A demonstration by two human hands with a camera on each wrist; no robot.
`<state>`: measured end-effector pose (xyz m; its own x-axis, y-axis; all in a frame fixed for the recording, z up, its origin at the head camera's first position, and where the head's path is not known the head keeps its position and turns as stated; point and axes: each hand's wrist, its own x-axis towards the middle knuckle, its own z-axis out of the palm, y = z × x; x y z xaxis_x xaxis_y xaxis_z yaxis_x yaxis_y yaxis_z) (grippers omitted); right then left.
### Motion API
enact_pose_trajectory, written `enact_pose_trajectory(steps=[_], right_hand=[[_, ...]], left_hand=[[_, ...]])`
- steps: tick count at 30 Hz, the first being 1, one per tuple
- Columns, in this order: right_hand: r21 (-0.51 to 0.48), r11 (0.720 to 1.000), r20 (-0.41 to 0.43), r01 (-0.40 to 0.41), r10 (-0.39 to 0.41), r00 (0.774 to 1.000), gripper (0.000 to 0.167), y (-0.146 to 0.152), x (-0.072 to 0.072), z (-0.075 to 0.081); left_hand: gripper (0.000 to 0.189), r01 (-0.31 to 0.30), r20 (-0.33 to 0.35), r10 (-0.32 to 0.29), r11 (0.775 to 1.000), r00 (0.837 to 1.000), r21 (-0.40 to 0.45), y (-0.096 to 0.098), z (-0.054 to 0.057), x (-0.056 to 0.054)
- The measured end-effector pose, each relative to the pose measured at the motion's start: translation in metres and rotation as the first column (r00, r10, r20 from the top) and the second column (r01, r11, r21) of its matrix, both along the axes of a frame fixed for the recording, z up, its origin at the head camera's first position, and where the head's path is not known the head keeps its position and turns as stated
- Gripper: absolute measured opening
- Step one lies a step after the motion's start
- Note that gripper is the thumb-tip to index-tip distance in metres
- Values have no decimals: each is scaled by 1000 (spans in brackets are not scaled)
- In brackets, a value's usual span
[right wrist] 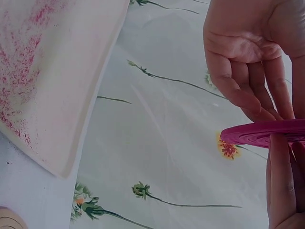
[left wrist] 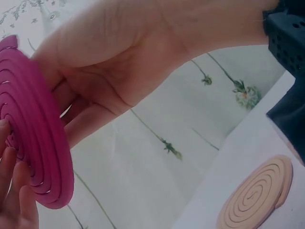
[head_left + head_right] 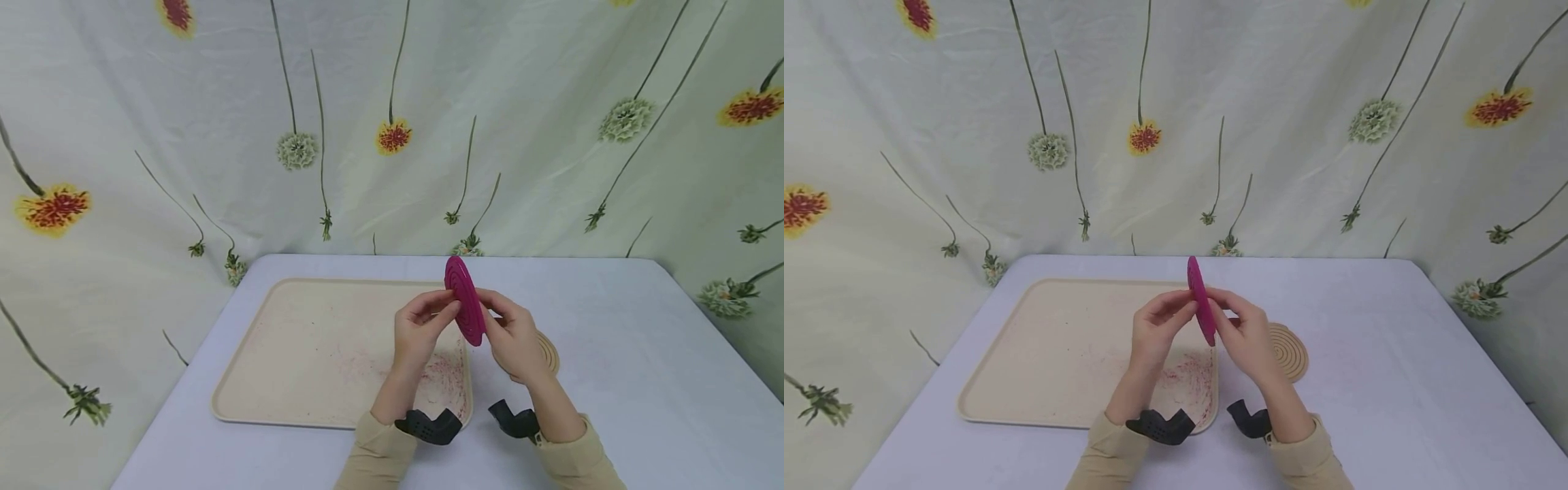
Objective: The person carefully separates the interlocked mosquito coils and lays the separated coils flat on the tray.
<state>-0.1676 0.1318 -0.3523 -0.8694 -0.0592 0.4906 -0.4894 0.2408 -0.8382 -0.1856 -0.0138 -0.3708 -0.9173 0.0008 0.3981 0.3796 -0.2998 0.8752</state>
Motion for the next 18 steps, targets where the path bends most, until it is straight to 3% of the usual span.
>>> enact_pose_trajectory(steps=[10,18], right_hand=[[-47,996,20,-77,78,997,23,1,0,2],[-51,997,45,-64,66,997,24,0,0,1]], left_hand=[[24,15,-28,-16,999,999,-34,0,-1,0],[26,37,-5,-38,999,999,-14,-1,-1,0]])
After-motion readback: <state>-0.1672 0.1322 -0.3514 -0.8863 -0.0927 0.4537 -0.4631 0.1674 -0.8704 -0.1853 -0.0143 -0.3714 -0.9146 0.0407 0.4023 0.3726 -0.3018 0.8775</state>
